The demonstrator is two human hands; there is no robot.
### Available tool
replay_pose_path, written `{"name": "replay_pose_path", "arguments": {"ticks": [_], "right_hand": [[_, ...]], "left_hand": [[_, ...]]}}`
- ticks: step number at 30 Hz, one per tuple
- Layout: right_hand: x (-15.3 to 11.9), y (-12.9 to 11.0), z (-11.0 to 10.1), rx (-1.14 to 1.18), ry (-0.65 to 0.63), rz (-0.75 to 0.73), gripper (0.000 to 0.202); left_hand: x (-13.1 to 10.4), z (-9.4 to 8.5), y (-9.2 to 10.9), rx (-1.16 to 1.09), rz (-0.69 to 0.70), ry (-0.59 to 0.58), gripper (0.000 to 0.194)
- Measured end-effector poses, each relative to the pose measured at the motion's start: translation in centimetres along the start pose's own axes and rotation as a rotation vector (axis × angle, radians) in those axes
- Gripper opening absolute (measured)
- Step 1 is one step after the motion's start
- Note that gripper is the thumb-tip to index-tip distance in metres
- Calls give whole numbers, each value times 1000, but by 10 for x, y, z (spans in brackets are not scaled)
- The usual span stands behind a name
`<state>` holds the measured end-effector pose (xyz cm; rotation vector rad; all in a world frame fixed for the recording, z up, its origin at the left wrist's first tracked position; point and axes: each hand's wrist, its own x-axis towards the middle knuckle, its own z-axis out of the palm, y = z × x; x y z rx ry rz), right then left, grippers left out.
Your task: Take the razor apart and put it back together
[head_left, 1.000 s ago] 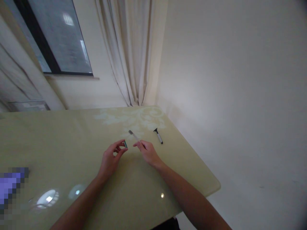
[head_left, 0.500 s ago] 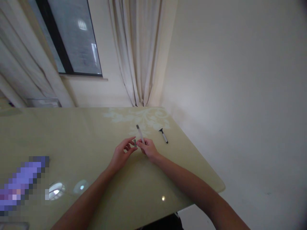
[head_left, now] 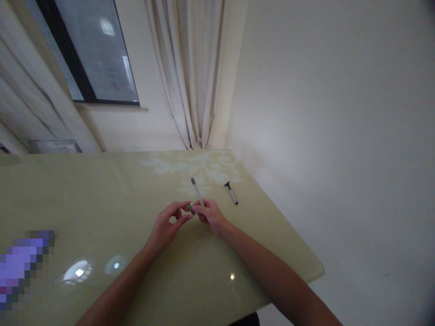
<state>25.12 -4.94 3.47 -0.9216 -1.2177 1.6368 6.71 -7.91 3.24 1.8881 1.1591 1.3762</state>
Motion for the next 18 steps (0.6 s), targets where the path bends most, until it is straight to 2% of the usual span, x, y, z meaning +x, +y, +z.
{"name": "replay_pose_path", "arguments": {"ticks": [4, 10, 15, 18], "right_hand": [[3, 0, -4, 6, 11, -20, 28], [3, 4, 0, -4, 37, -29, 27], [1, 7, 3, -58, 24, -30, 31], [2, 9, 2, -79, -15, -35, 34]], "left_hand": [[-1, -1, 0, -49, -35, -31, 22], [-3, 5, -1, 4, 5, -16, 19], [-4, 5, -3, 14, -47, -17, 45], [-3, 5, -5, 20, 12, -72, 41]]}}
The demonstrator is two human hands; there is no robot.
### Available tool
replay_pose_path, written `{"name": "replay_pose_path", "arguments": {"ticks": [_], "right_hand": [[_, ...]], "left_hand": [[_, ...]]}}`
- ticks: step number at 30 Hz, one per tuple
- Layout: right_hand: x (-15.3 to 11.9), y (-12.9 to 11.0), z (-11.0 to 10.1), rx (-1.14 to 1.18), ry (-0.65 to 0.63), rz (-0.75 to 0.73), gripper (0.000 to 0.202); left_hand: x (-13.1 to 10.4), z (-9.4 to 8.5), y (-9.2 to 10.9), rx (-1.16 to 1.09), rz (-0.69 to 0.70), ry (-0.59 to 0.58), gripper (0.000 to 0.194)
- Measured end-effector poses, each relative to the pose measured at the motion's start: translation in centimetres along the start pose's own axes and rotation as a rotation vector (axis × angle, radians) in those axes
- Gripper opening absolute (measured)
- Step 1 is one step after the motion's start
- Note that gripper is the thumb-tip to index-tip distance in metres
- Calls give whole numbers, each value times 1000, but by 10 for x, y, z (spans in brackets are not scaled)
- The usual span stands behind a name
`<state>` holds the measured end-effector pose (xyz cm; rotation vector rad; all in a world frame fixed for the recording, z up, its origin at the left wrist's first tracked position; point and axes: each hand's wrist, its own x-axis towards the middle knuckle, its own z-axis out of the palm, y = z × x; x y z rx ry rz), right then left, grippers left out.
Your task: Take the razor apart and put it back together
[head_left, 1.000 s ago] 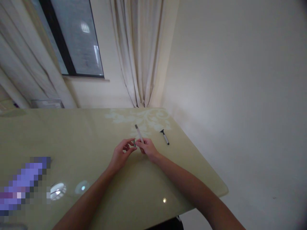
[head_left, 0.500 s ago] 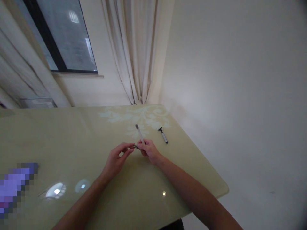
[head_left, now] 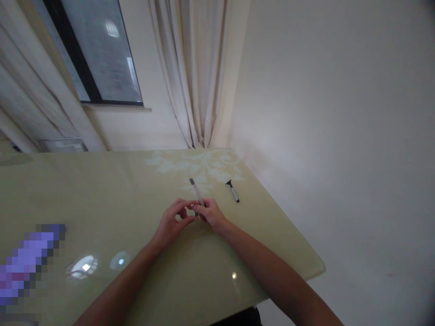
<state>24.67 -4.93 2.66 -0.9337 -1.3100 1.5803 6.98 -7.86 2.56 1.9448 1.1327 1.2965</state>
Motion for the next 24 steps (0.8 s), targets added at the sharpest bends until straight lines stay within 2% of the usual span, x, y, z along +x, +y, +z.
{"name": "replay_pose_path", "arguments": {"ticks": [2, 10, 16, 18, 20, 24], "right_hand": [[1, 1, -1, -13, -18, -6, 37], [1, 0, -2, -44, -23, -50, 41], [2, -2, -7, -167, -10, -109, 50], [1, -7, -14, -276, 34, -184, 57], [-2, -14, -21, -480, 80, -283, 58], [-9, -22, -28, -861, 76, -422, 41]], "left_hand": [[1, 0, 0, 11, 26, -8, 35], [2, 1, 5, 59, 45, 25, 33], [2, 0, 3, 55, -2, 51, 33], [3, -2, 0, 46, -36, 120, 36], [5, -6, -3, 38, -85, 205, 38], [8, -13, -7, 5, -190, 301, 43]]}}
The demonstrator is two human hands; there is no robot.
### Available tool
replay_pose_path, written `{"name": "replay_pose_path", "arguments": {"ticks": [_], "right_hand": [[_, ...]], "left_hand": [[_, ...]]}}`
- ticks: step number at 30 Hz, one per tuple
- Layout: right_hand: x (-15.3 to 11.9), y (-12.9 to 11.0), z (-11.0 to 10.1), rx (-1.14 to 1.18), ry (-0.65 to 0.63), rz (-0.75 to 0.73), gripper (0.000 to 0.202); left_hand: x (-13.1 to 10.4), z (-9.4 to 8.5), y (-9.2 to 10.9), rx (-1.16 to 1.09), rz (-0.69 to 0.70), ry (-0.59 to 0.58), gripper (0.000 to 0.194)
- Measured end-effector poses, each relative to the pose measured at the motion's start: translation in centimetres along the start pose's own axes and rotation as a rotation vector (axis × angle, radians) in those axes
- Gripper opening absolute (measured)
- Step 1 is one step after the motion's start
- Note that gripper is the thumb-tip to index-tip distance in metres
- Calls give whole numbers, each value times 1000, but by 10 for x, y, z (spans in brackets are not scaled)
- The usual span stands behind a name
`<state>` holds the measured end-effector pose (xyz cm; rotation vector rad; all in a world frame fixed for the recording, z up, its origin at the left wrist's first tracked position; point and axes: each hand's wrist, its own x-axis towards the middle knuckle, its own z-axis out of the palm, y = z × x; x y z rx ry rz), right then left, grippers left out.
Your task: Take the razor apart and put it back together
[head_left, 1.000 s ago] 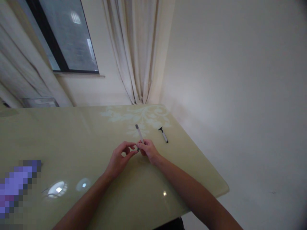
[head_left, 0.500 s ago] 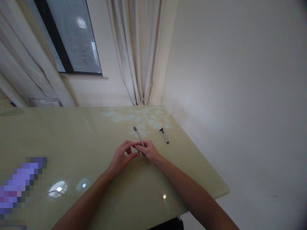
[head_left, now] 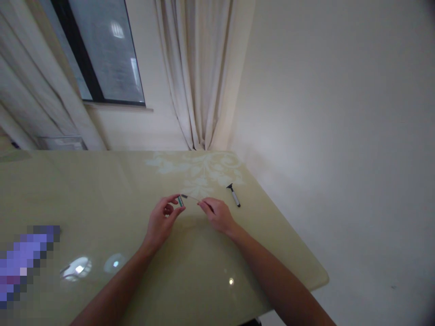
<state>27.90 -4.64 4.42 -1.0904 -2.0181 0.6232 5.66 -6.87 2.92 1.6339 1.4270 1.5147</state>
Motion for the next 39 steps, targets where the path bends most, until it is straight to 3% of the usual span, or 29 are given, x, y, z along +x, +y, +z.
{"name": "replay_pose_path", "arguments": {"ticks": [5, 8, 34, 39], "right_hand": [[-1, 2, 0, -146, 15, -24, 34], [-1, 3, -3, -98, 56, -16, 36], [4, 6, -9, 81, -106, -66, 34], [4, 9, -8, 75, -72, -34, 36]], "left_hand": [[1, -2, -1, -38, -43, 15, 47], [0, -2, -1, -41, -43, 0, 44], [4, -7, -8, -87, 4, 15, 42], [5, -8, -8, -74, 16, 21, 41]]}}
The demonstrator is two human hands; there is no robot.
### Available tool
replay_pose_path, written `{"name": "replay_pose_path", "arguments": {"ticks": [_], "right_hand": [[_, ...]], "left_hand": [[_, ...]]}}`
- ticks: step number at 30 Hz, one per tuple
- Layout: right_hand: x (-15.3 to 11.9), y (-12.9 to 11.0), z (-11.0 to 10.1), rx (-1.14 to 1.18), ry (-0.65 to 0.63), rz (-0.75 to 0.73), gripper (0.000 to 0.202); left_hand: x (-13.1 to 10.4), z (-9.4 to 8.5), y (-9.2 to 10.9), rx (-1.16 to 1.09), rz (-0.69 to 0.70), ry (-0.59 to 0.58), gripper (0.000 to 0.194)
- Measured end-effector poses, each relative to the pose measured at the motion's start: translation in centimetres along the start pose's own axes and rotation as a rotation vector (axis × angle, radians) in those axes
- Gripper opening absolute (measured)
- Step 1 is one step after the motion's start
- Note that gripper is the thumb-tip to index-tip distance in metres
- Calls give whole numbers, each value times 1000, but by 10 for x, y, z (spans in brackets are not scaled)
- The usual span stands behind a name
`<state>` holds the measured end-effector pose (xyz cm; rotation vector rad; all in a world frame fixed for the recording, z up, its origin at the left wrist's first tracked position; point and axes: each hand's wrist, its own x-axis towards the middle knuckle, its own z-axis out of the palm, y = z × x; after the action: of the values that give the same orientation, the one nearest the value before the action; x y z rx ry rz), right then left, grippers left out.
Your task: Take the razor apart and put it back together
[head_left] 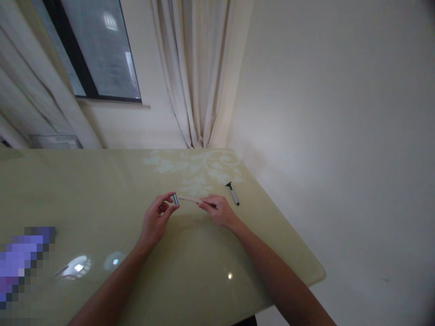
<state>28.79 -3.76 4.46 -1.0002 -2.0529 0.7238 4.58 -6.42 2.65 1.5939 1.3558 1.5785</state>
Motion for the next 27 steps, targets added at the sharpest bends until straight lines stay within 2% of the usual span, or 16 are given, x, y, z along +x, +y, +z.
{"name": "replay_pose_path", "arguments": {"ticks": [4, 6, 12, 22, 27], "right_hand": [[0, 2, 2, 24, -33, -35, 36], [0, 2, 2, 10, -11, -23, 37], [0, 0, 2, 28, -15, -26, 37], [1, 3, 1, 0, 59, 4, 35], [1, 4, 1, 3, 6, 1, 35]], "left_hand": [[0, 0, -4, 0, 11, -14, 40], [0, 1, -5, 4, 18, -24, 40], [-2, 3, 4, 37, 62, -51, 38], [-3, 5, 5, 48, 86, -50, 36], [-2, 2, 6, 54, 68, -60, 37]]}}
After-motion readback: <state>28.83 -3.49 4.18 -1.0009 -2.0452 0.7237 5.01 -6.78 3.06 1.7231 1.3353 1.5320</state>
